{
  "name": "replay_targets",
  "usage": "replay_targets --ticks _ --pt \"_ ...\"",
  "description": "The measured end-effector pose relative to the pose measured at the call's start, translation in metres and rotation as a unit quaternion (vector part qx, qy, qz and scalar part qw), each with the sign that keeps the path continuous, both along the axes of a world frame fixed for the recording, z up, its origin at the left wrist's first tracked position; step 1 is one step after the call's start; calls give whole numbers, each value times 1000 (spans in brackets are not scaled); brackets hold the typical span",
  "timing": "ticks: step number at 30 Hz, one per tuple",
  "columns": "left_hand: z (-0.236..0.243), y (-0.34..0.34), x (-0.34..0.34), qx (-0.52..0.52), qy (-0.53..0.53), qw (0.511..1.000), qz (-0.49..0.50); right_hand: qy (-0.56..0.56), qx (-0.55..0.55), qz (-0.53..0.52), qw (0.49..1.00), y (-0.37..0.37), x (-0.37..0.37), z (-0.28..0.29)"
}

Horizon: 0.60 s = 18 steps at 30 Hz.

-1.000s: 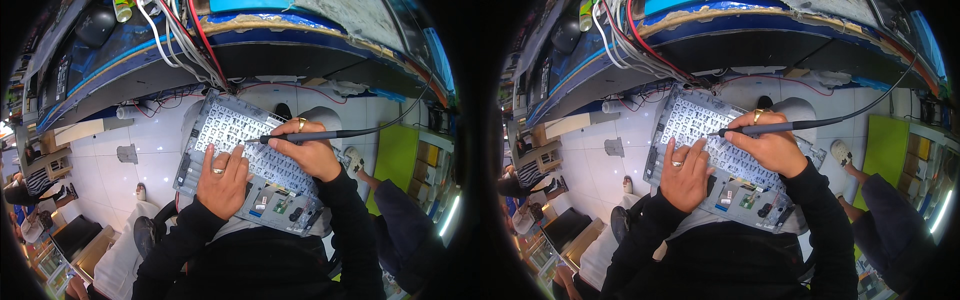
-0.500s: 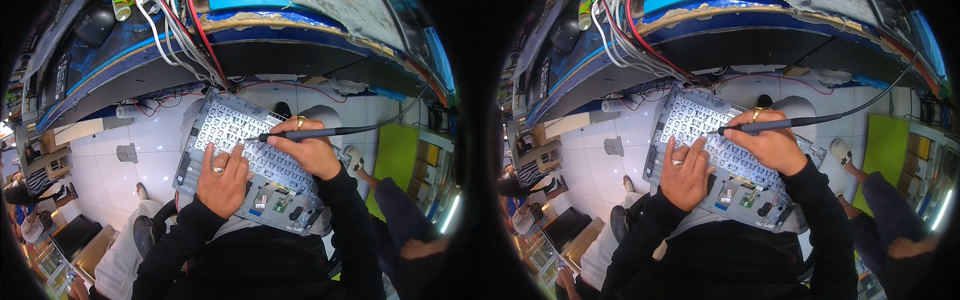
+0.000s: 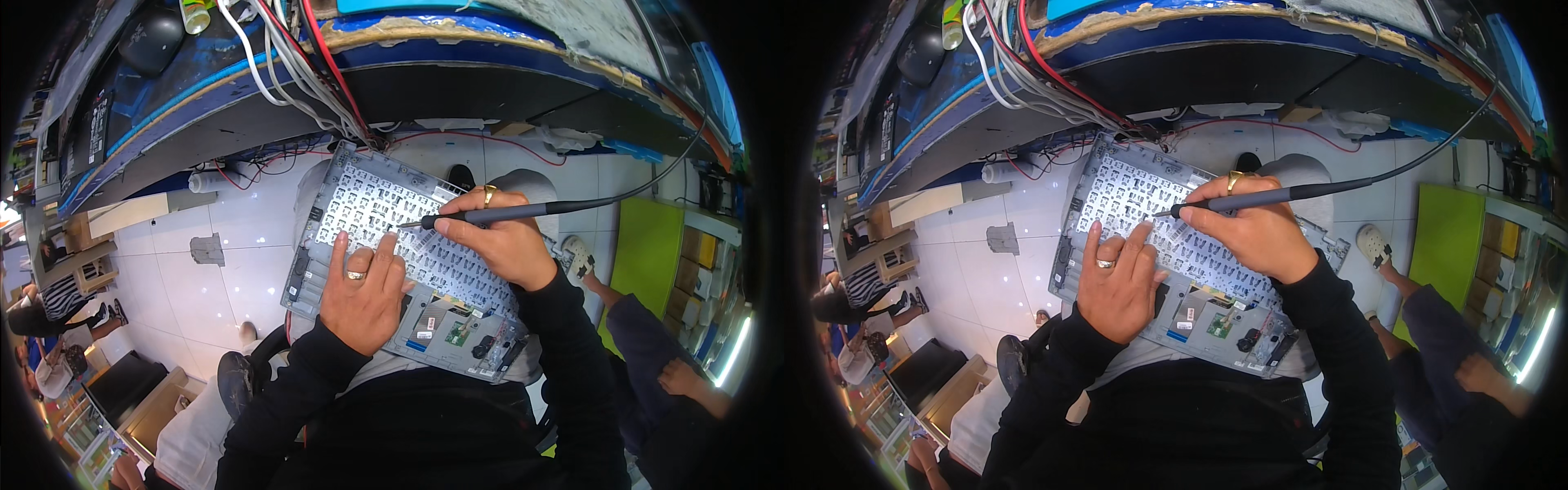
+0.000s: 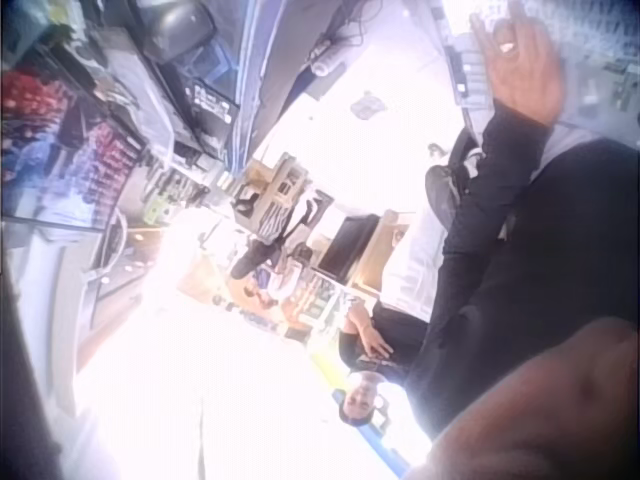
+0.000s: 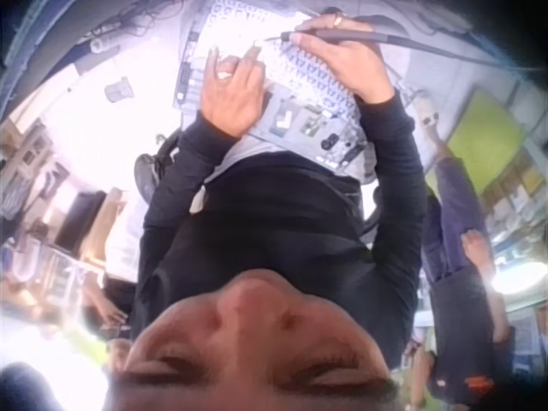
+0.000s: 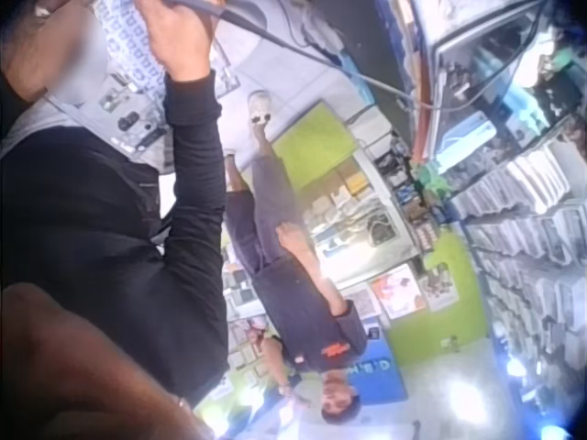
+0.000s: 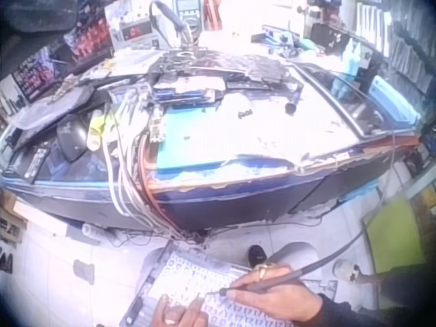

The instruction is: The person manipulates a laptop keyboard panel held on their lap, using their hands and a soldering iron to press down on individual key contact points.

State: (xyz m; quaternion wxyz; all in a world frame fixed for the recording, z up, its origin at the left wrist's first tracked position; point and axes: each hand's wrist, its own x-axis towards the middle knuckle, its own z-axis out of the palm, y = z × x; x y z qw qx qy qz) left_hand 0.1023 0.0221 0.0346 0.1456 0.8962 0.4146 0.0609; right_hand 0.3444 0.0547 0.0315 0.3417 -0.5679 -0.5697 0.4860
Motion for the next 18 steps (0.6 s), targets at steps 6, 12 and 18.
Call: replay_targets --ticks 6,12,18 --pt "2 0 0 0 -2 1000 2 58 -70 -55 994 -5 8 2" --pt "0 0 -1 -5 -1 1000 3 53 -56 -67 995 -8 10 0" --pt "2 -2 0 -7 -12 1000 3 78 -66 -79 992 -10 13 3"
